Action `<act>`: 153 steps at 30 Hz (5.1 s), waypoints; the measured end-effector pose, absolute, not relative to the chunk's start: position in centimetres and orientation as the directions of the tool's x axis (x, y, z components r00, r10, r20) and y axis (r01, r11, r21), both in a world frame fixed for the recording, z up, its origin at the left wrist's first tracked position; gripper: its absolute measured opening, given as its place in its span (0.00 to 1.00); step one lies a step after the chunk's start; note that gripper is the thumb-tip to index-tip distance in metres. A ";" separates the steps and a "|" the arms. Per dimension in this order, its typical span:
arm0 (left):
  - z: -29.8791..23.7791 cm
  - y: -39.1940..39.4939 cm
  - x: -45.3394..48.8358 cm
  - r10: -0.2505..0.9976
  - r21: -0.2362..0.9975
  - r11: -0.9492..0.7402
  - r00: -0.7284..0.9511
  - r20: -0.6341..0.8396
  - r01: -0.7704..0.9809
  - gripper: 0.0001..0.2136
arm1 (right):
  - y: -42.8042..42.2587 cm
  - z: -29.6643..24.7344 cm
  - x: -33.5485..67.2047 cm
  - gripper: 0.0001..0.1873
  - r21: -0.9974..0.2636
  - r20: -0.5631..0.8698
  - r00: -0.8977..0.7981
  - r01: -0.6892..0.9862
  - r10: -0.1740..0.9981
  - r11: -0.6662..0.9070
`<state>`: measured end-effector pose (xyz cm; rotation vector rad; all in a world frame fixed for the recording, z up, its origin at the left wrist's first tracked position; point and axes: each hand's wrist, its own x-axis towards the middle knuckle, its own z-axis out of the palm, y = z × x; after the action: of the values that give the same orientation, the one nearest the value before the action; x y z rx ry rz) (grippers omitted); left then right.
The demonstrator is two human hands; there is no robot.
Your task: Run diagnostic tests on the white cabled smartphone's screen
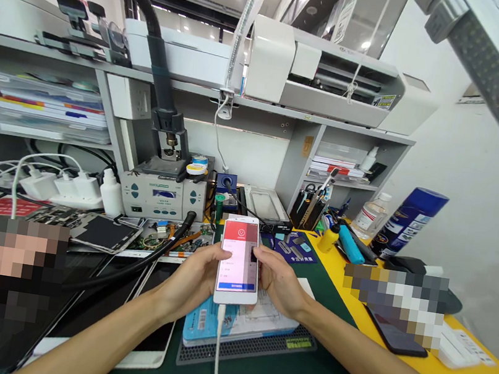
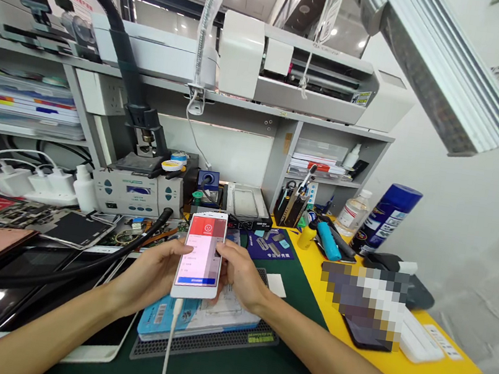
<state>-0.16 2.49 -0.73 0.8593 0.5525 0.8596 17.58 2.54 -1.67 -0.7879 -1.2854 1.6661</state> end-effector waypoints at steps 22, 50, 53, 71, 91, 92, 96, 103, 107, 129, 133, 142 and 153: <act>-0.5 2.4 -0.1 0.843 0.853 0.341 0.530 -0.091 -0.396 0.14 | 2.5 -1.6 17.7 0.18 -0.976 0.028 -0.418 -0.209 0.908 -0.067; -0.3 2.2 0.0 0.846 0.842 0.356 0.523 -0.106 -0.406 0.17 | 2.4 -1.5 17.7 0.19 -0.979 0.027 -0.423 -0.196 0.906 -0.062; -0.3 2.2 -0.1 0.842 0.842 0.360 0.529 -0.107 -0.402 0.17 | 2.4 -1.4 17.7 0.20 -0.978 0.029 -0.437 -0.197 0.899 -0.065; -0.8 2.5 -0.1 0.835 0.834 0.352 0.545 -0.074 -0.426 0.17 | 2.3 -1.4 17.8 0.22 -0.981 0.024 -0.451 -0.183 0.892 -0.066; -0.8 2.6 0.0 0.842 0.839 0.336 0.536 -0.063 -0.429 0.17 | 2.4 -1.7 17.7 0.18 -0.980 0.037 -0.426 -0.190 0.904 -0.050; -0.8 2.5 0.0 0.842 0.839 0.335 0.536 -0.063 -0.428 0.17 | 2.4 -1.7 17.7 0.18 -0.980 0.039 -0.427 -0.194 0.903 -0.049; -0.9 2.4 -0.1 0.839 0.840 0.339 0.540 -0.066 -0.423 0.17 | 2.4 -1.7 17.7 0.18 -0.977 0.047 -0.433 -0.207 0.900 -0.049; -0.8 2.4 -0.1 0.840 0.841 0.343 0.537 -0.075 -0.419 0.17 | 2.4 -1.6 17.7 0.18 -0.980 0.038 -0.428 -0.195 0.903 -0.051; -0.8 2.4 -0.1 0.841 0.842 0.347 0.535 -0.084 -0.412 0.18 | 2.4 -1.7 17.7 0.18 -0.978 0.032 -0.430 -0.198 0.902 -0.059; -0.7 2.5 0.1 0.844 0.834 0.370 0.523 -0.117 -0.410 0.19 | 2.7 -2.1 17.5 0.18 -0.980 0.003 -0.383 -0.183 0.924 -0.073; -0.7 2.4 0.1 0.843 0.838 0.365 0.527 -0.111 -0.407 0.19 | 2.6 -2.0 17.5 0.18 -0.982 -0.005 -0.377 -0.173 0.926 -0.076; -0.4 2.3 0.1 0.849 0.839 0.368 0.512 -0.129 -0.400 0.19 | 2.7 -2.1 17.6 0.19 -0.986 0.004 -0.378 -0.155 0.926 -0.059; -0.7 2.3 0.0 0.850 0.842 0.366 0.510 -0.130 -0.396 0.20 | 2.5 -1.9 17.5 0.19 -0.989 0.000 -0.366 -0.136 0.931 -0.053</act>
<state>0.05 2.30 -0.67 0.8529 0.6250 0.8710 17.52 2.50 -1.86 -0.9193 -1.3492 1.5636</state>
